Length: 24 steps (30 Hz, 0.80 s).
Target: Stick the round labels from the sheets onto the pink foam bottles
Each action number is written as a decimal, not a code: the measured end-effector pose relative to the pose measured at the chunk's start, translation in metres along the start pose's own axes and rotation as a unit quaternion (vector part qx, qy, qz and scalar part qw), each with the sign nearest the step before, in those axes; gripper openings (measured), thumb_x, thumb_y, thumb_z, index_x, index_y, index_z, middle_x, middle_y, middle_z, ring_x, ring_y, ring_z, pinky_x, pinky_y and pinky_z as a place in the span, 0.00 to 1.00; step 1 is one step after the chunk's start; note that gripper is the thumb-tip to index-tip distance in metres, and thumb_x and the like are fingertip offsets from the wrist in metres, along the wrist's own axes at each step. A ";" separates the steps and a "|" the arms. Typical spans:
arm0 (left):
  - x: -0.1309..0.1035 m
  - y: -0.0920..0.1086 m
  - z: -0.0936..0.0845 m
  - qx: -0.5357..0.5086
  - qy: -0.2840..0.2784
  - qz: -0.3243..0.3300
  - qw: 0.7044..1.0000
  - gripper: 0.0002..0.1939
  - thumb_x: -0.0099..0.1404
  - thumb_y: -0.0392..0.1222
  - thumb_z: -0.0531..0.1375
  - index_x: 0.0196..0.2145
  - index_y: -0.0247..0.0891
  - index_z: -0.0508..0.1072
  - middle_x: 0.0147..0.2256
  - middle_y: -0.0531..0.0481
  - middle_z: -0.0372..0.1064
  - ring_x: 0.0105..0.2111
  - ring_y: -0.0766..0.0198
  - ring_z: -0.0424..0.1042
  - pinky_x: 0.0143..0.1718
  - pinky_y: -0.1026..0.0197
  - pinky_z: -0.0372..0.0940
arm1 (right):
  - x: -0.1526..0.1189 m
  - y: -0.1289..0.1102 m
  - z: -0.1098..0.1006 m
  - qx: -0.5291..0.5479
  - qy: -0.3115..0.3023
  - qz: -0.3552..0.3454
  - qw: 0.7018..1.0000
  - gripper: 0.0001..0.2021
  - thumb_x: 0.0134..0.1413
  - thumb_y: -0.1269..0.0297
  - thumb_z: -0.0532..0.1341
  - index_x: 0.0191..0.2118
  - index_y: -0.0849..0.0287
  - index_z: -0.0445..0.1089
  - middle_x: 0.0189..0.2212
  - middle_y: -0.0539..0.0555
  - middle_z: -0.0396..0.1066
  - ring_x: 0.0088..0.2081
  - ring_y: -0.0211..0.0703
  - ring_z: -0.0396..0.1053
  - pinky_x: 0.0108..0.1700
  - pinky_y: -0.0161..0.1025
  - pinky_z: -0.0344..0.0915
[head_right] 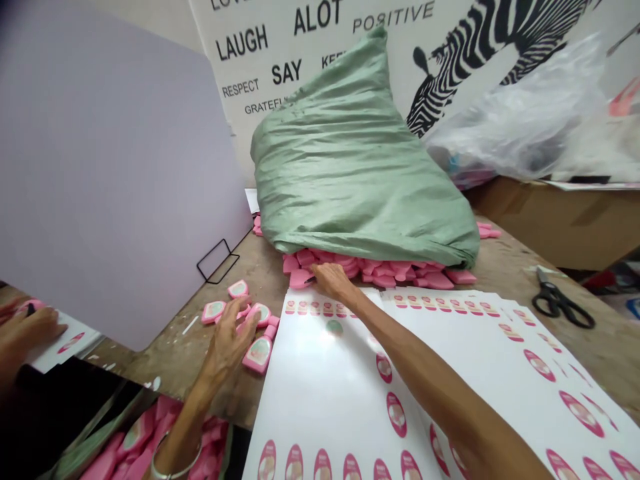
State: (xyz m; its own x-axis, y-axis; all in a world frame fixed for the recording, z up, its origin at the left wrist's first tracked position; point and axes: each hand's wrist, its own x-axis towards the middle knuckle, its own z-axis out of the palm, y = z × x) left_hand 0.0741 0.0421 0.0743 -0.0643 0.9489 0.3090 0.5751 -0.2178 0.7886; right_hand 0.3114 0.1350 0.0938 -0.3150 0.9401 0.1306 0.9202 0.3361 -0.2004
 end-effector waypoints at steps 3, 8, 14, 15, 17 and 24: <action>0.010 0.019 0.005 -0.128 -0.114 -0.063 0.983 0.21 0.59 0.49 0.59 0.48 0.37 0.67 0.49 0.40 0.65 0.49 0.54 0.66 0.49 0.53 0.62 | -0.042 -0.018 -0.031 0.023 -0.021 -0.096 0.995 0.15 0.49 0.69 0.58 0.44 0.53 0.70 0.35 0.52 0.75 0.38 0.42 0.71 0.37 0.34 0.58; -0.007 0.043 0.029 -0.374 -0.491 -0.180 0.766 0.17 0.56 0.48 0.63 0.39 0.32 0.72 0.32 0.41 0.73 0.33 0.58 0.73 0.38 0.57 0.66 | -0.109 -0.029 -0.052 0.157 -0.050 -0.217 0.962 0.13 0.51 0.69 0.58 0.43 0.52 0.71 0.34 0.49 0.73 0.37 0.39 0.69 0.41 0.36 0.61; -0.037 0.041 0.070 -0.438 -0.301 -0.242 0.812 0.17 0.55 0.49 0.64 0.36 0.34 0.69 0.29 0.47 0.71 0.24 0.65 0.71 0.28 0.62 0.67 | -0.132 0.017 0.010 0.263 0.062 0.070 0.960 0.13 0.61 0.56 0.50 0.44 0.56 0.65 0.35 0.52 0.72 0.33 0.40 0.69 0.36 0.38 0.63; -0.036 0.040 0.075 -0.423 -0.276 -0.232 0.831 0.17 0.55 0.49 0.64 0.36 0.34 0.69 0.28 0.48 0.70 0.24 0.65 0.71 0.27 0.63 0.67 | -0.133 0.022 0.022 0.233 0.086 0.105 0.963 0.12 0.62 0.56 0.49 0.40 0.56 0.65 0.31 0.51 0.71 0.30 0.40 0.68 0.34 0.38 0.62; -0.033 0.041 0.086 -0.392 -0.238 -0.209 0.864 0.18 0.54 0.52 0.64 0.35 0.34 0.70 0.26 0.50 0.68 0.23 0.64 0.72 0.24 0.64 0.66 | -0.132 0.026 0.039 0.152 0.123 0.115 0.974 0.10 0.61 0.59 0.51 0.36 0.56 0.64 0.29 0.51 0.71 0.30 0.41 0.67 0.34 0.38 0.59; -0.030 0.042 0.108 -0.336 -0.201 -0.197 0.899 0.23 0.52 0.57 0.64 0.36 0.36 0.68 0.25 0.51 0.66 0.22 0.60 0.74 0.19 0.67 0.64 | -0.127 0.023 0.056 -0.013 0.187 0.066 0.980 0.09 0.60 0.64 0.51 0.34 0.59 0.66 0.31 0.55 0.70 0.36 0.44 0.64 0.37 0.39 0.52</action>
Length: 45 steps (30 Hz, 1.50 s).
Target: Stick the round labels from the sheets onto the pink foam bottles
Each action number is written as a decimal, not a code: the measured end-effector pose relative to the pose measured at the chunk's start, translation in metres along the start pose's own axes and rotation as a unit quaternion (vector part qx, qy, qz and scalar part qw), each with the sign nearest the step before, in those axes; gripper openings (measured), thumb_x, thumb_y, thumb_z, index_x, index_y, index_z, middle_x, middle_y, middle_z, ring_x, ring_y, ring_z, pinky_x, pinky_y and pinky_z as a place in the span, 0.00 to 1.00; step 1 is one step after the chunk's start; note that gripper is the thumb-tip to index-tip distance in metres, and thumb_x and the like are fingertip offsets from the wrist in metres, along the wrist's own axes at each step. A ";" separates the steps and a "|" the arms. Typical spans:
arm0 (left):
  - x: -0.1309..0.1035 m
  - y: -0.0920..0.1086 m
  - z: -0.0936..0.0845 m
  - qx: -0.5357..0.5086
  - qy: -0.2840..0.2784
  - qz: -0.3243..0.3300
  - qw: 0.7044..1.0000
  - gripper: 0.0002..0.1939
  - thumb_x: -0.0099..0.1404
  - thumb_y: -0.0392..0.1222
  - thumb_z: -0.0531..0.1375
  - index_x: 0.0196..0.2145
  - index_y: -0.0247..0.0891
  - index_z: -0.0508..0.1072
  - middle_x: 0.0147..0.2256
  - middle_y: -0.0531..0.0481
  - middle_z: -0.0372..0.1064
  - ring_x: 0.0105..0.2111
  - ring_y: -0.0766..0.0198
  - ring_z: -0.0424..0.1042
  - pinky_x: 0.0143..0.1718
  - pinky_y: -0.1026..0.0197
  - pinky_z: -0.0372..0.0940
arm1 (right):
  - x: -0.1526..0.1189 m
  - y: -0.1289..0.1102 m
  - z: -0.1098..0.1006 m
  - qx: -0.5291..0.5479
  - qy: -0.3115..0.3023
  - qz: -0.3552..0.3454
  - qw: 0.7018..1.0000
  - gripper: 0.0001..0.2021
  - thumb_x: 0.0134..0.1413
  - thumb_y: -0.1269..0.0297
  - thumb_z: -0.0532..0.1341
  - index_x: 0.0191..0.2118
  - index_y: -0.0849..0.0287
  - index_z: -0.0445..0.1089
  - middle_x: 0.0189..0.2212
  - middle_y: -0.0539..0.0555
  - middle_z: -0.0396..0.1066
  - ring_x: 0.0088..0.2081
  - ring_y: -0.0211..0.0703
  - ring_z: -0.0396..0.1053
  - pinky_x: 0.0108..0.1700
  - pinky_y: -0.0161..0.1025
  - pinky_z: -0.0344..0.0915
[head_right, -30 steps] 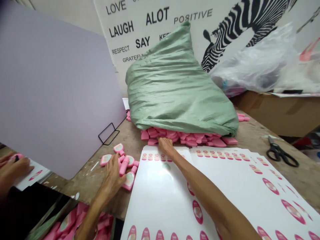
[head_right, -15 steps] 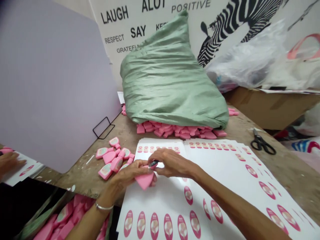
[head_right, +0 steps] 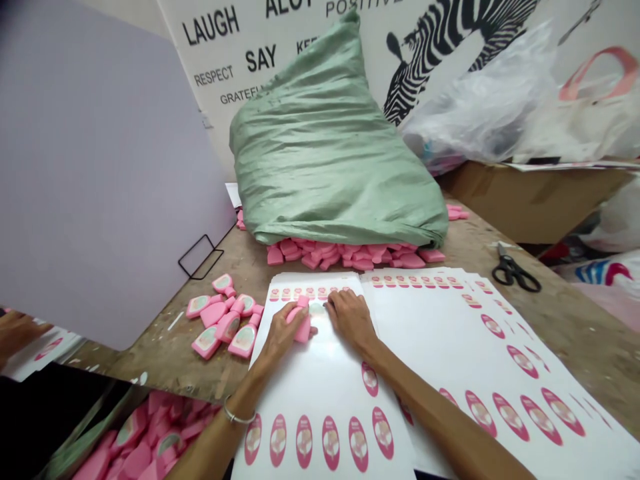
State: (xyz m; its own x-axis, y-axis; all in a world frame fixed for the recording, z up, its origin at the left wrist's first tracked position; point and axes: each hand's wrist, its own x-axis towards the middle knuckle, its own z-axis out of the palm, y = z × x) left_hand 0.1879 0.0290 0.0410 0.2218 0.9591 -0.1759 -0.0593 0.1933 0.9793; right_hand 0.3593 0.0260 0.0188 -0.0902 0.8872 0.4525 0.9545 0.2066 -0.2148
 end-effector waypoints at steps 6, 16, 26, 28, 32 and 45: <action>0.001 0.000 -0.002 0.022 -0.004 -0.004 1.000 0.22 0.53 0.58 0.63 0.34 0.36 0.67 0.25 0.51 0.67 0.23 0.59 0.75 0.19 0.67 0.64 | 0.000 0.001 -0.001 0.065 -0.033 0.014 0.997 0.08 0.58 0.65 0.52 0.30 0.57 0.65 0.28 0.51 0.70 0.33 0.42 0.64 0.37 0.38 0.53; -0.002 0.003 -0.003 0.036 -0.012 -0.004 0.999 0.23 0.54 0.59 0.61 0.35 0.36 0.66 0.27 0.50 0.66 0.24 0.58 0.76 0.19 0.67 0.64 | 0.005 -0.002 0.001 0.023 -0.002 0.008 1.000 0.08 0.57 0.65 0.52 0.31 0.58 0.65 0.30 0.54 0.70 0.35 0.44 0.63 0.36 0.39 0.50; -0.002 0.001 -0.003 0.049 -0.008 -0.003 0.999 0.23 0.54 0.60 0.60 0.34 0.37 0.65 0.26 0.50 0.65 0.24 0.56 0.75 0.19 0.65 0.64 | 0.005 0.002 -0.001 0.076 -0.032 0.012 0.996 0.07 0.57 0.65 0.53 0.30 0.58 0.65 0.29 0.52 0.70 0.35 0.43 0.63 0.36 0.38 0.51; -0.001 0.001 -0.003 0.051 -0.008 0.000 0.999 0.23 0.55 0.60 0.60 0.34 0.37 0.65 0.27 0.50 0.66 0.24 0.56 0.76 0.19 0.66 0.64 | 0.005 0.002 -0.001 0.059 -0.016 0.018 0.998 0.08 0.58 0.64 0.53 0.31 0.58 0.65 0.29 0.53 0.70 0.35 0.43 0.63 0.37 0.38 0.50; -0.001 0.000 -0.003 0.057 -0.010 0.002 0.998 0.21 0.56 0.59 0.60 0.35 0.37 0.65 0.26 0.50 0.66 0.24 0.56 0.76 0.19 0.67 0.64 | 0.005 0.003 -0.001 0.051 -0.025 0.014 0.998 0.07 0.57 0.66 0.53 0.30 0.58 0.65 0.27 0.52 0.70 0.34 0.43 0.63 0.37 0.38 0.50; 0.001 -0.001 -0.002 0.061 -0.007 -0.008 0.998 0.22 0.55 0.59 0.60 0.36 0.37 0.65 0.23 0.50 0.69 0.24 0.56 0.76 0.20 0.67 0.63 | 0.005 0.004 0.003 0.089 -0.026 0.034 0.995 0.06 0.56 0.63 0.55 0.30 0.56 0.64 0.28 0.52 0.70 0.35 0.44 0.64 0.37 0.38 0.52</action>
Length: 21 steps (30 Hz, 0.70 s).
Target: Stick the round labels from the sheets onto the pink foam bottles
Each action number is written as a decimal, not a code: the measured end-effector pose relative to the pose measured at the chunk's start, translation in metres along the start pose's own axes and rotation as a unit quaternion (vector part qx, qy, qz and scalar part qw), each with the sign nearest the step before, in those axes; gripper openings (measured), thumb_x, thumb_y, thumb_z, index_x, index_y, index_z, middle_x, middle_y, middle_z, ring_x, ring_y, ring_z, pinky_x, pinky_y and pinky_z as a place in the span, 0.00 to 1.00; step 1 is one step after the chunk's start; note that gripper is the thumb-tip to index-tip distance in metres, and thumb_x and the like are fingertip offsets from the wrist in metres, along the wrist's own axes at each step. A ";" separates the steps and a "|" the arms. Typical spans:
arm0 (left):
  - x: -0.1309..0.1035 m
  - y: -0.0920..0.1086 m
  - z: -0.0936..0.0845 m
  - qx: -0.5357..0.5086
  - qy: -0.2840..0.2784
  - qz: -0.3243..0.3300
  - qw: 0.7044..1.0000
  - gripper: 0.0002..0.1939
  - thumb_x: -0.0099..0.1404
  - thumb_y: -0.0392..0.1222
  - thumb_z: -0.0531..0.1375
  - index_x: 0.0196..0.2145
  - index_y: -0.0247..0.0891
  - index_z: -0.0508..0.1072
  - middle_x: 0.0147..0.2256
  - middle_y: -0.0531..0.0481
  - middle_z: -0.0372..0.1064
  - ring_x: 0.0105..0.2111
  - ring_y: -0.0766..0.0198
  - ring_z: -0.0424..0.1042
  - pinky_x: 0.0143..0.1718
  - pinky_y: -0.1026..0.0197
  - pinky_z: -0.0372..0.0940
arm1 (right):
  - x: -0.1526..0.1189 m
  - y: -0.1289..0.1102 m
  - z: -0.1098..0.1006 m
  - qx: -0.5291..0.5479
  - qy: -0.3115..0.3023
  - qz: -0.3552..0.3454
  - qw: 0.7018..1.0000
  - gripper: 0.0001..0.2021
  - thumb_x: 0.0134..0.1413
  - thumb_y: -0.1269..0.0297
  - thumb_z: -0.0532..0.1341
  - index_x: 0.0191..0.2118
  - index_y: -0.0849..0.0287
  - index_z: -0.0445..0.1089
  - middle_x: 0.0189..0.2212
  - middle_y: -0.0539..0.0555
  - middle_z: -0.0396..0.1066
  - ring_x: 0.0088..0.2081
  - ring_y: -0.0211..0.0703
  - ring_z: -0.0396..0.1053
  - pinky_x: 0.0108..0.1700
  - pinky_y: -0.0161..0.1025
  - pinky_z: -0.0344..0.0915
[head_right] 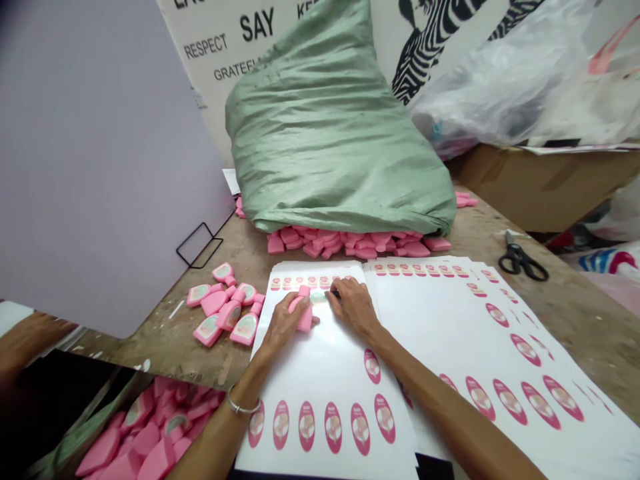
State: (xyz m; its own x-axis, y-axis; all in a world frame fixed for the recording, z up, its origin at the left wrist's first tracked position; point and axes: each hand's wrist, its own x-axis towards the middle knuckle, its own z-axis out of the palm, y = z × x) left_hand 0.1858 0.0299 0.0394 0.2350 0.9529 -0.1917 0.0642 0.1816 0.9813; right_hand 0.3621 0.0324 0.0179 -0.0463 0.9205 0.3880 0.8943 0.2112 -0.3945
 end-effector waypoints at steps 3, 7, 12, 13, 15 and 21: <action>-0.001 0.001 0.000 0.002 0.000 -0.002 1.000 0.22 0.56 0.59 0.60 0.36 0.37 0.65 0.23 0.49 0.69 0.24 0.56 0.76 0.20 0.67 0.63 | 0.001 0.002 0.000 0.059 0.008 0.024 0.998 0.06 0.56 0.62 0.55 0.30 0.56 0.64 0.28 0.51 0.69 0.34 0.43 0.64 0.37 0.38 0.54; -0.001 0.002 0.000 0.005 0.000 -0.001 1.000 0.21 0.57 0.58 0.59 0.36 0.37 0.65 0.23 0.49 0.70 0.25 0.55 0.77 0.20 0.67 0.63 | 0.000 0.002 0.001 0.023 0.019 0.024 0.999 0.07 0.57 0.61 0.55 0.31 0.56 0.64 0.29 0.52 0.70 0.34 0.43 0.64 0.37 0.38 0.53; -0.001 0.001 0.000 0.004 -0.002 0.001 1.000 0.21 0.57 0.58 0.59 0.37 0.36 0.65 0.24 0.49 0.70 0.25 0.56 0.77 0.20 0.67 0.64 | -0.001 -0.002 0.001 -0.051 0.011 -0.008 0.999 0.07 0.56 0.62 0.56 0.30 0.57 0.64 0.28 0.52 0.70 0.35 0.43 0.64 0.37 0.39 0.50; -0.001 0.000 0.000 0.004 -0.002 0.001 1.000 0.21 0.57 0.58 0.59 0.37 0.36 0.65 0.24 0.49 0.69 0.25 0.56 0.76 0.20 0.67 0.64 | -0.001 -0.002 0.001 -0.046 0.008 -0.007 0.999 0.07 0.56 0.61 0.57 0.29 0.57 0.64 0.28 0.52 0.70 0.35 0.43 0.64 0.37 0.39 0.50; 0.000 0.000 0.000 0.003 -0.002 0.003 1.000 0.20 0.58 0.57 0.59 0.37 0.36 0.65 0.24 0.49 0.69 0.25 0.56 0.76 0.21 0.66 0.65 | 0.000 -0.002 0.001 -0.036 0.006 -0.005 0.999 0.08 0.55 0.59 0.58 0.30 0.57 0.64 0.29 0.51 0.70 0.35 0.43 0.64 0.36 0.38 0.50; 0.000 -0.001 0.000 -0.007 -0.003 0.002 1.000 0.22 0.57 0.59 0.59 0.37 0.36 0.65 0.23 0.50 0.69 0.25 0.56 0.76 0.21 0.66 0.65 | -0.001 -0.002 0.002 -0.082 0.047 -0.065 0.993 0.08 0.55 0.60 0.59 0.30 0.59 0.65 0.29 0.52 0.71 0.35 0.44 0.63 0.38 0.40 0.50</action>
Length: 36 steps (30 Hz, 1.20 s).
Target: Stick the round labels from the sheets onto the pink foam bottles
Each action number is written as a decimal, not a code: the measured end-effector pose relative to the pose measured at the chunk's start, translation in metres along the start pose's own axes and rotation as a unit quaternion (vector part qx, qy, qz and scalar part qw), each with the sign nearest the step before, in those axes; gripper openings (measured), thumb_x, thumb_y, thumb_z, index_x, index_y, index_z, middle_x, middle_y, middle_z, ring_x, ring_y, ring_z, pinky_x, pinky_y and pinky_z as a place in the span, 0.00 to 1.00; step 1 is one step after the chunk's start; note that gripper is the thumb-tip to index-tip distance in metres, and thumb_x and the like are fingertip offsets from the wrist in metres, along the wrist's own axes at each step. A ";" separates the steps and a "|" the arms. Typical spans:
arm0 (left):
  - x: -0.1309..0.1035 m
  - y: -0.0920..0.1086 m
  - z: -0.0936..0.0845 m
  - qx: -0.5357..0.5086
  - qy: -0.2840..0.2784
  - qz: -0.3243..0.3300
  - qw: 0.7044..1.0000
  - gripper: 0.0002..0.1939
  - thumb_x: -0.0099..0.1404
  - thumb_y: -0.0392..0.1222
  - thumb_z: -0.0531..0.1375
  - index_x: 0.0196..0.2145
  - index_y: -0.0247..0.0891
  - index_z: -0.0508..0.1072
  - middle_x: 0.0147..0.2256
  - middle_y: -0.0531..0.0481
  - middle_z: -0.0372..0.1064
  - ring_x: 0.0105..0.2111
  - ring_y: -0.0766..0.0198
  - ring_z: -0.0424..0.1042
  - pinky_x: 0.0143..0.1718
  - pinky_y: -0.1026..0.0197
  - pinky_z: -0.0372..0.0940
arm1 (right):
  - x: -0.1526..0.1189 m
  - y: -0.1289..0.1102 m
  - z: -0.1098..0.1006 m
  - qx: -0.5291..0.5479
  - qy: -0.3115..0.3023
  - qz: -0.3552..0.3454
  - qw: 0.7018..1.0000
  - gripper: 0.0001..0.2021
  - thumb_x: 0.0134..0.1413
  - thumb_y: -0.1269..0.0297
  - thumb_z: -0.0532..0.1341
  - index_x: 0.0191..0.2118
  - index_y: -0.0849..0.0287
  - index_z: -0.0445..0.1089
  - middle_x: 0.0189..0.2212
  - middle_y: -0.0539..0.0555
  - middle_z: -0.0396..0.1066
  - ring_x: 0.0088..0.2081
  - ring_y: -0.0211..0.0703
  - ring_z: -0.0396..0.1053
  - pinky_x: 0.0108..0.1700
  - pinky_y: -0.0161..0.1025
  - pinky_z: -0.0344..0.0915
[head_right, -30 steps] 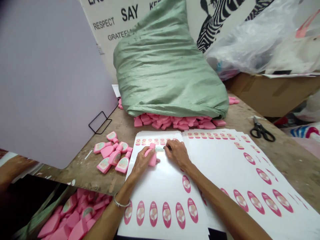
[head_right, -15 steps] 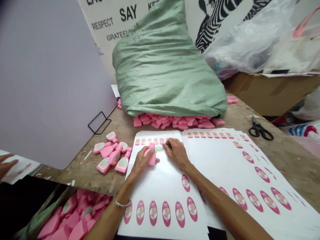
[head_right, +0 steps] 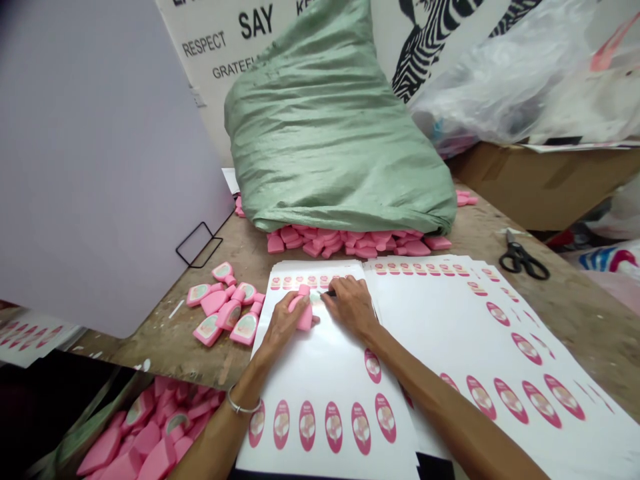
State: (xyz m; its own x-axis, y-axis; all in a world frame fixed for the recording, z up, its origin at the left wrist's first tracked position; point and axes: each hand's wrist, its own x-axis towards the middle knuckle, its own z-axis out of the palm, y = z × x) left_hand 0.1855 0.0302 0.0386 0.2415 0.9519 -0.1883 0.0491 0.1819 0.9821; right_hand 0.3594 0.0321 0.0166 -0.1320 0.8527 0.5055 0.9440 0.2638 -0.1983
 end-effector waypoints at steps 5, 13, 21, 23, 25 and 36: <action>-0.001 0.001 0.000 -0.011 -0.001 0.000 1.000 0.24 0.55 0.60 0.60 0.38 0.36 0.65 0.24 0.48 0.70 0.25 0.56 0.76 0.21 0.66 0.66 | -0.001 -0.003 -0.001 -0.017 0.027 -0.025 0.999 0.09 0.56 0.59 0.58 0.30 0.59 0.65 0.28 0.54 0.71 0.33 0.44 0.63 0.38 0.40 0.50; 0.001 -0.002 0.000 -0.035 0.019 -0.008 0.999 0.23 0.57 0.59 0.59 0.37 0.35 0.65 0.21 0.50 0.69 0.22 0.58 0.75 0.21 0.66 0.66 | -0.004 0.001 -0.002 0.102 0.073 0.007 0.992 0.11 0.53 0.56 0.61 0.28 0.58 0.64 0.25 0.51 0.69 0.31 0.42 0.65 0.38 0.40 0.55; -0.006 0.000 -0.003 -0.154 0.043 0.009 0.987 0.29 0.60 0.64 0.53 0.42 0.32 0.67 0.28 0.44 0.73 0.29 0.58 0.76 0.28 0.62 0.69 | 0.002 -0.016 -0.031 0.387 0.011 0.243 0.889 0.18 0.49 0.46 0.60 0.27 0.58 0.65 0.22 0.48 0.63 0.25 0.36 0.58 0.28 0.35 0.56; -0.010 0.002 -0.004 -0.193 0.051 0.008 0.980 0.30 0.60 0.64 0.54 0.44 0.32 0.69 0.33 0.40 0.74 0.34 0.57 0.75 0.32 0.62 0.69 | 0.003 -0.026 -0.042 0.416 -0.030 0.236 0.878 0.18 0.49 0.47 0.60 0.29 0.59 0.68 0.23 0.48 0.64 0.25 0.35 0.58 0.28 0.34 0.56; -0.013 0.005 -0.004 -0.202 0.057 0.006 0.978 0.29 0.60 0.64 0.53 0.44 0.34 0.70 0.37 0.41 0.74 0.37 0.57 0.75 0.33 0.62 0.69 | 0.003 -0.037 -0.050 0.432 -0.070 0.227 0.870 0.18 0.49 0.47 0.60 0.33 0.59 0.72 0.24 0.49 0.66 0.25 0.36 0.59 0.28 0.35 0.57; -0.018 0.017 0.002 -0.280 0.015 -0.010 0.960 0.29 0.63 0.64 0.48 0.42 0.35 0.71 0.36 0.44 0.74 0.35 0.60 0.74 0.35 0.59 0.71 | 0.000 -0.056 -0.052 0.473 -0.095 0.232 0.845 0.18 0.49 0.48 0.62 0.36 0.59 0.76 0.24 0.50 0.72 0.28 0.39 0.67 0.33 0.36 0.63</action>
State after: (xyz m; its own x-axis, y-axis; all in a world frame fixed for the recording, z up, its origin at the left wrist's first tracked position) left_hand 0.1838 0.0158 0.0586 0.2165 0.9523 -0.2151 -0.4780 0.2955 0.8272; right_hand 0.3224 -0.0066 0.0716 0.0545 0.9965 0.0633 0.2562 0.0473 -0.9655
